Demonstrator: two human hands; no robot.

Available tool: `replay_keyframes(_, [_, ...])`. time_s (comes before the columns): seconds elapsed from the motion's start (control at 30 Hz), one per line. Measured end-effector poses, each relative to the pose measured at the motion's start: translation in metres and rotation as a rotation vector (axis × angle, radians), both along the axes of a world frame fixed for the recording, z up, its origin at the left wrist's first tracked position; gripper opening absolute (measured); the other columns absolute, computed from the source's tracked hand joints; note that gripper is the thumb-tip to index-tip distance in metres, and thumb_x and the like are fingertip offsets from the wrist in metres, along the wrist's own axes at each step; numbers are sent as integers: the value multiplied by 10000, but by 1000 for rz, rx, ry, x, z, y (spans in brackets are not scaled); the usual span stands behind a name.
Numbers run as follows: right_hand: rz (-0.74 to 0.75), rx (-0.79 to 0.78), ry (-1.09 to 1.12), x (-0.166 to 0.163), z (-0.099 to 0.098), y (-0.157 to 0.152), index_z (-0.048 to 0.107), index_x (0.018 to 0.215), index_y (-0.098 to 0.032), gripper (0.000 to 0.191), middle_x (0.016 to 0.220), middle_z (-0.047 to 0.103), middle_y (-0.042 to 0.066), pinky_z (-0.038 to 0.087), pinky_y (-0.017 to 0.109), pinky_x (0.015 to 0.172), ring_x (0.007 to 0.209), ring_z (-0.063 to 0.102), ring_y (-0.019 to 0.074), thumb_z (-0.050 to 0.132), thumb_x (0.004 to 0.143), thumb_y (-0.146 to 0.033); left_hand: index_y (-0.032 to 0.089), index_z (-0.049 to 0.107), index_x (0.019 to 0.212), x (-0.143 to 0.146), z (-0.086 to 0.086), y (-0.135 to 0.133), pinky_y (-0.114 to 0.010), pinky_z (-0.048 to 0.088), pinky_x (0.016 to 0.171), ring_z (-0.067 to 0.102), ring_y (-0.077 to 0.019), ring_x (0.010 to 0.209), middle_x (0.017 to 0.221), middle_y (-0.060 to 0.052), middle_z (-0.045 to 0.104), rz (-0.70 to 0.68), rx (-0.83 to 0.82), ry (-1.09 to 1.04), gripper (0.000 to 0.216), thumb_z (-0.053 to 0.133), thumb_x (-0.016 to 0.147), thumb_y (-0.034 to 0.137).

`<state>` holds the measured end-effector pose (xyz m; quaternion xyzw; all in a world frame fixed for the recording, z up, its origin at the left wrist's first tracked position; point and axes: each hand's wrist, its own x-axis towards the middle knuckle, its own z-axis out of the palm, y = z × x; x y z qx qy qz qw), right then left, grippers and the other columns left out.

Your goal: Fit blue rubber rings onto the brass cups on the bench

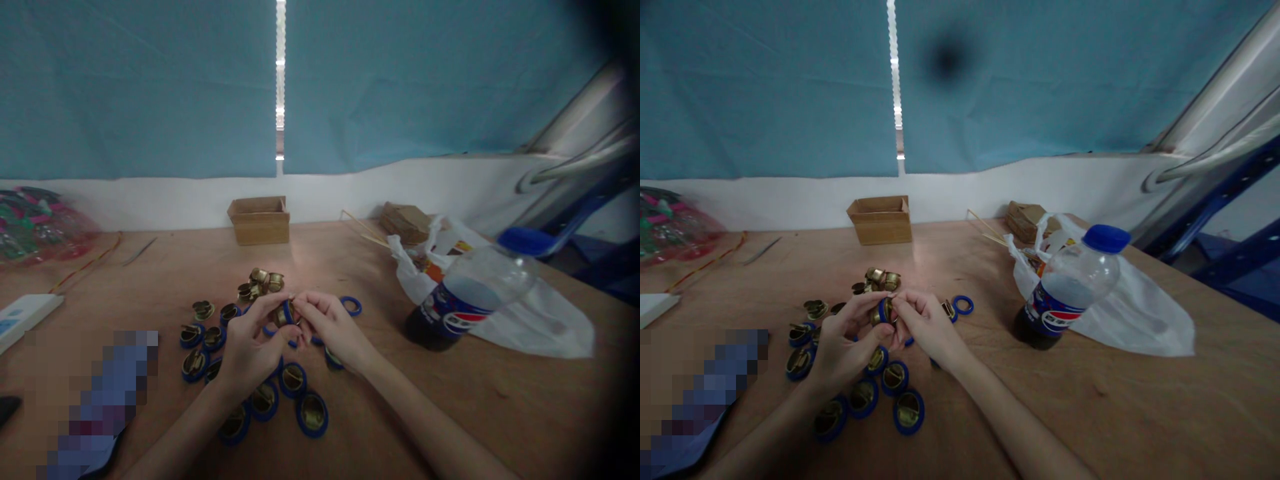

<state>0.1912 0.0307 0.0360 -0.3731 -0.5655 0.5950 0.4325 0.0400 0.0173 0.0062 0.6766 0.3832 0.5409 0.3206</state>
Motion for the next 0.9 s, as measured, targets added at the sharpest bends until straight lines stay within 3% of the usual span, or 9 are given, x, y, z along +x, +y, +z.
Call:
replay_keyframes(0.2, [-62, 8, -34, -3, -5, 0, 506, 616, -172, 336, 419, 501, -65, 417, 164, 372, 350, 501, 72, 504, 860, -402, 256, 590, 1150, 0, -3, 1, -301, 537, 885, 666, -198, 975, 1110, -47, 674, 5, 27, 37, 414, 670, 761, 140])
replay_keyframes(0.47, [-60, 19, -37, -1, 2, 0, 519, 637, -175, 330, 399, 507, -63, 408, 168, 359, 336, 496, 77, 502, 845, -431, 245, 558, 1205, 3, 1, -2, -342, 495, 963, 623, -217, 1073, 1202, -69, 633, -44, -78, -46, 445, 640, 785, 126])
replay_keyframes(0.63, [-131, -5, 27, -2, 8, -3, 509, 688, -187, 222, 410, 511, -69, 343, 157, 340, 315, 429, 61, 488, 843, -345, 225, 543, 1199, 6, 5, 0, -349, 479, 987, 567, -224, 1158, 1252, -85, 592, -79, -81, -155, 419, 614, 800, 118])
replay_keyframes(0.77, [-187, 71, 85, -3, 6, -4, 499, 804, -197, 94, 475, 473, -95, 287, 153, 338, 345, 374, 47, 553, 792, -273, 209, 547, 1192, 7, 8, 0, -326, 482, 982, 574, -211, 1149, 1230, -88, 603, -109, -104, -224, 399, 607, 807, 123])
replay_keyframes(0.9, [-189, 115, 90, -3, 4, -3, 464, 888, -207, 205, 531, 417, -112, 274, 152, 374, 399, 342, 43, 569, 718, -157, 225, 562, 1182, 9, 13, -4, -301, 492, 970, 605, -192, 1102, 1191, -66, 630, -146, -118, -253, 429, 618, 782, 82])
